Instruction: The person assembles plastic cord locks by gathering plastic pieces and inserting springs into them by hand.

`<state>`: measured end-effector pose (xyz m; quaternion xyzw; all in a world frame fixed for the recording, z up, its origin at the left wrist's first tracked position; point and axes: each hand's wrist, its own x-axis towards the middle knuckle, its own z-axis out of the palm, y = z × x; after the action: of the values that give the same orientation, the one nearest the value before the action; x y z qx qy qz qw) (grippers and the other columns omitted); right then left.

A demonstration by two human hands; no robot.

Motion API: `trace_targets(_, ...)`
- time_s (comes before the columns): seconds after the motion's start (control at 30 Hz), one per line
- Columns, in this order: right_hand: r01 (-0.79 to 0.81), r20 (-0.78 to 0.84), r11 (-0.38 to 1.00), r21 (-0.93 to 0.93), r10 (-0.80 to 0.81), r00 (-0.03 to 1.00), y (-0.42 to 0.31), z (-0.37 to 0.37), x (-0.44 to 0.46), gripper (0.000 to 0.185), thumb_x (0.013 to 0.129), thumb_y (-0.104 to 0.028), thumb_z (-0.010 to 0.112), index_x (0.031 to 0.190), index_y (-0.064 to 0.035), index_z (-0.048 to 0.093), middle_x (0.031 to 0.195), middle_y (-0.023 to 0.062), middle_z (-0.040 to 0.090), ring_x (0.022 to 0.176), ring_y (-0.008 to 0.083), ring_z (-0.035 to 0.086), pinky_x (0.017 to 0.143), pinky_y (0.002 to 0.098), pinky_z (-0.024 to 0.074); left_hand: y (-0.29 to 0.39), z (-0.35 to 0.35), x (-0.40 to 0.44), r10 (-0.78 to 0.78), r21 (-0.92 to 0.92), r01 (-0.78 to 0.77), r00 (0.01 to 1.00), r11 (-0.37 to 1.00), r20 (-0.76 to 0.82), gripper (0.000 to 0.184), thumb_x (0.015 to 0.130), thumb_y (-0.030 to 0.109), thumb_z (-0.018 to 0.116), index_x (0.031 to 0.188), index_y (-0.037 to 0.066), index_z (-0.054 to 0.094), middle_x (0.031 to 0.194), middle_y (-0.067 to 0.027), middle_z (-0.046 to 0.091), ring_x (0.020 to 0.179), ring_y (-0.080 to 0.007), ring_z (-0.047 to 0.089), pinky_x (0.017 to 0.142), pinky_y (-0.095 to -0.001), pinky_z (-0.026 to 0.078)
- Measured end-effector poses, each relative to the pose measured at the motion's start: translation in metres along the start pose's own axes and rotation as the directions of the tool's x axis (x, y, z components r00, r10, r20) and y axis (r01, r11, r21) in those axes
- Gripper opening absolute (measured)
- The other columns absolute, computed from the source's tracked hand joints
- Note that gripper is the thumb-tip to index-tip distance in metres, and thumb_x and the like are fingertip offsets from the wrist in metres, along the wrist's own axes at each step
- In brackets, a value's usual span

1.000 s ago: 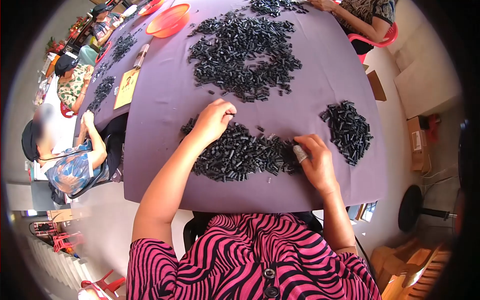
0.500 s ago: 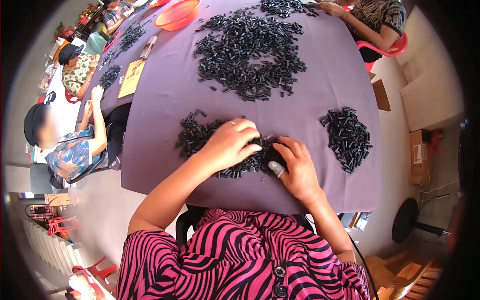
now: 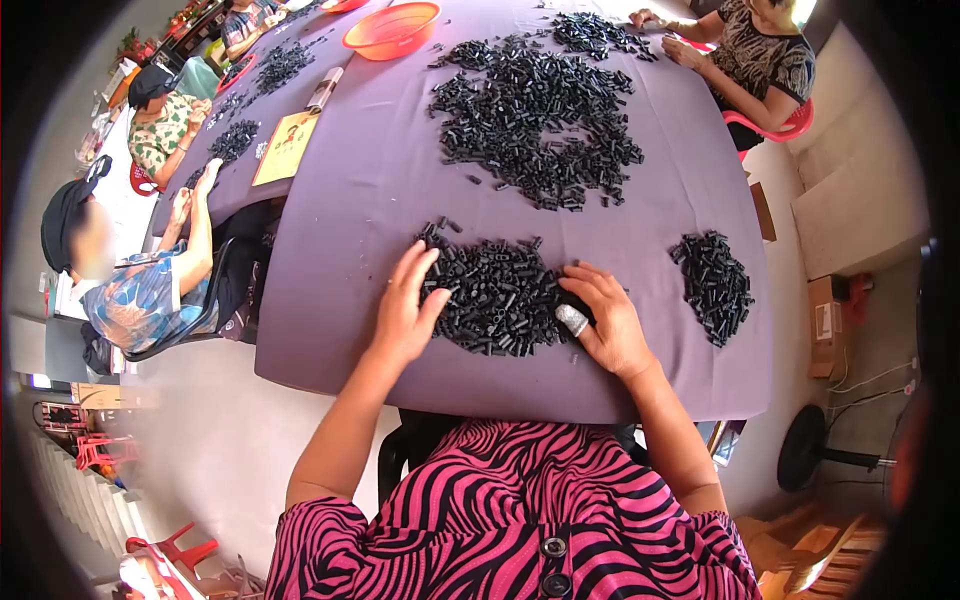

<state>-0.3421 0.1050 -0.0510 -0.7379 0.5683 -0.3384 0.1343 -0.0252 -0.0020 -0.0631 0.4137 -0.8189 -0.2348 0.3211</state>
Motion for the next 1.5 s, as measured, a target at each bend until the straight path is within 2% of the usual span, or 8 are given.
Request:
trace_targets(0.3, -0.119, -0.032, 0.986, 0.119, 0.124, 0.992, -0.009, -0.005, -0.006, 0.043, 0.088, -0.014, 0.073, 0.127, 0.0005, 0.065, 0.138, 0.0197, 0.062, 0.13, 0.0418, 0.055, 0.11, 0.0491, 0.0461, 0.027, 0.033, -0.003, 0.056, 0.048, -0.049, 0.988, 0.998, -0.142, 0.059, 0.102, 0.03, 0.064, 0.151, 0.001, 0.046, 0.16, -0.0269, 0.038, 0.145, -0.0456, 0.04, 0.12, -0.0512, 0.033)
trace_targets(0.37, -0.103, -0.112, 0.993, 0.052, 0.108, 0.988, -0.005, -0.013, -0.008, 0.044, 0.088, -0.013, 0.073, 0.128, 0.0002, 0.065, 0.14, 0.0202, 0.061, 0.131, 0.0422, 0.055, 0.11, 0.0488, 0.0464, 0.0, 0.018, 0.017, -0.051, 0.067, 0.065, 0.981, 0.996, -0.188, 0.061, 0.102, 0.033, 0.064, 0.152, 0.003, 0.045, 0.16, -0.0276, 0.038, 0.147, -0.0443, 0.038, 0.121, -0.0507, 0.032)
trace_targets(0.6, -0.219, -0.078, 0.975, 0.02, 0.22, 0.972, -0.006, -0.019, 0.007, 0.046, 0.091, -0.019, 0.074, 0.131, -0.0006, 0.063, 0.142, 0.0216, 0.058, 0.131, 0.0433, 0.055, 0.11, 0.0478, 0.0465, -0.002, 0.041, 0.061, 0.024, 0.027, -0.024, 1.0, 0.999, 0.003, 0.056, 0.106, 0.037, 0.057, 0.151, 0.005, 0.049, 0.156, -0.0219, 0.047, 0.146, -0.039, 0.043, 0.121, -0.0471, 0.033)
trace_targets(0.93, -0.456, -0.239, 0.835, -0.309, 0.396, 0.887, 0.092, -0.025, 0.106, 0.053, 0.089, -0.029, 0.076, 0.134, -0.0045, 0.063, 0.132, 0.0183, 0.063, 0.121, 0.0407, 0.06, 0.102, 0.048, 0.0506, -0.044, 0.047, 0.16, -0.031, 0.154, 0.053, 0.99, 0.987, -0.139, 0.064, 0.098, 0.043, 0.069, 0.145, 0.002, 0.054, 0.153, -0.0252, 0.049, 0.142, -0.0405, 0.047, 0.119, -0.0465, 0.037)
trace_targets(1.07, -0.336, -0.171, 0.914, -0.227, 0.303, 0.938, 0.09, 0.005, 0.139, 0.051, 0.088, -0.027, 0.076, 0.133, -0.0066, 0.064, 0.129, 0.0171, 0.064, 0.12, 0.0401, 0.06, 0.102, 0.0468, 0.0508, -0.046, 0.067, 0.175, 0.145, 0.214, -0.149, 0.989, 0.965, 0.036, 0.06, 0.096, 0.041, 0.073, 0.142, 0.006, 0.06, 0.149, -0.0233, 0.055, 0.142, -0.0388, 0.049, 0.119, -0.0466, 0.038)
trace_targets(1.17, -0.181, -0.103, 0.959, -0.216, 0.162, 0.981, 0.062, 0.026, 0.145, 0.046, 0.089, -0.023, 0.075, 0.132, -0.0096, 0.065, 0.128, 0.0157, 0.065, 0.122, 0.0378, 0.059, 0.104, 0.0455, 0.0495, -0.03, 0.071, 0.169, 0.233, 0.01, -0.236, 0.965, 0.972, 0.12, 0.057, 0.096, 0.037, 0.074, 0.143, 0.008, 0.06, 0.147, -0.0207, 0.058, 0.142, -0.0377, 0.049, 0.119, -0.0468, 0.038)
trace_targets(1.3, -0.031, -0.011, 0.998, -0.063, 0.031, 0.999, 0.038, 0.023, 0.126, 0.034, 0.091, -0.014, 0.071, 0.124, -0.0055, 0.069, 0.132, 0.0158, 0.065, 0.121, 0.0377, 0.06, 0.104, 0.0454, 0.0502, -0.015, 0.05, 0.142, 0.201, -0.089, -0.183, 0.943, 0.979, 0.267, 0.043, 0.098, 0.031, 0.072, 0.133, 0.007, 0.068, 0.146, -0.0174, 0.06, 0.141, -0.0343, 0.051, 0.118, -0.0449, 0.039)
trace_targets(1.5, -0.072, -0.118, 0.994, 0.087, 0.082, 0.99, 0.012, -0.019, 0.068, 0.028, 0.09, -0.006, 0.071, 0.118, -0.0014, 0.07, 0.128, 0.0184, 0.067, 0.119, 0.038, 0.063, 0.101, 0.044, 0.051, 0.015, 0.004, 0.07, 0.118, -0.099, -0.104, 0.981, 0.99, 0.156, 0.037, 0.093, 0.011, 0.076, 0.128, 0.003, 0.07, 0.143, -0.0167, 0.063, 0.138, -0.0339, 0.055, 0.117, -0.0441, 0.041)
